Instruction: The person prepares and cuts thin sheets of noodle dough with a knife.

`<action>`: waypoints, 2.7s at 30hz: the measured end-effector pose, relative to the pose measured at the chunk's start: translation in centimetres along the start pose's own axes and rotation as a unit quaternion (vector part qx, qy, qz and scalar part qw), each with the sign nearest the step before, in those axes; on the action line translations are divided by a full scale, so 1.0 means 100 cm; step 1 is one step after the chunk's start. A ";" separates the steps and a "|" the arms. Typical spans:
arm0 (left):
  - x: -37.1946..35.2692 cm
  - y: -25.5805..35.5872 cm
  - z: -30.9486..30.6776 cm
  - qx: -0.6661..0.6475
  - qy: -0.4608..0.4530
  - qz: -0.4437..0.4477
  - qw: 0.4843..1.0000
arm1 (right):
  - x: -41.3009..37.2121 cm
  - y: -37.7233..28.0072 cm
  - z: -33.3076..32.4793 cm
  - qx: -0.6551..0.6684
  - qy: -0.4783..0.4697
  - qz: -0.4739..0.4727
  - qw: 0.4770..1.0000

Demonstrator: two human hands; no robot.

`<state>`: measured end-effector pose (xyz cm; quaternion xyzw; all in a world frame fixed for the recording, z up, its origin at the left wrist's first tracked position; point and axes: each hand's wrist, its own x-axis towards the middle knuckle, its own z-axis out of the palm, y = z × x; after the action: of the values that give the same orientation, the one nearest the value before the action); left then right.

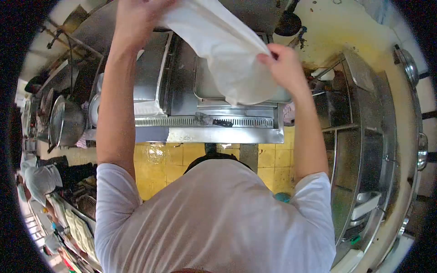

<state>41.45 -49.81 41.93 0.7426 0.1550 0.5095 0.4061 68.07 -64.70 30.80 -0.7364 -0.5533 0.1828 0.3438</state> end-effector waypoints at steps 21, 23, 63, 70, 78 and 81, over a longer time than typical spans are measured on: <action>-0.204 -0.336 0.094 0.361 -0.364 -0.214 0.832 | 0.034 0.238 0.193 -0.349 -0.132 0.143 0.917; -0.206 -0.335 0.091 0.364 -0.349 -0.201 0.840 | 0.052 0.240 0.190 -0.351 -0.152 0.129 0.915; -0.020 -0.397 0.224 0.475 -0.489 -0.108 0.724 | 0.087 0.019 0.132 0.316 -0.266 -0.191 0.890; -0.021 -0.418 0.238 0.493 -0.487 -0.067 0.718 | 0.108 0.053 0.126 0.190 -0.133 -0.255 0.939; -0.025 -0.405 0.240 0.465 -0.538 -0.108 0.695 | 0.082 0.014 0.108 0.315 -0.097 -0.276 0.903; -0.041 -0.416 0.238 0.472 -0.533 -0.088 0.697 | 0.076 -0.005 0.099 0.259 -0.201 -0.326 0.887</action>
<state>68.35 -37.17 4.10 0.9670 0.1973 -0.1495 0.0599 63.75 -54.51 25.07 -0.3473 -0.7524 0.3409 0.4439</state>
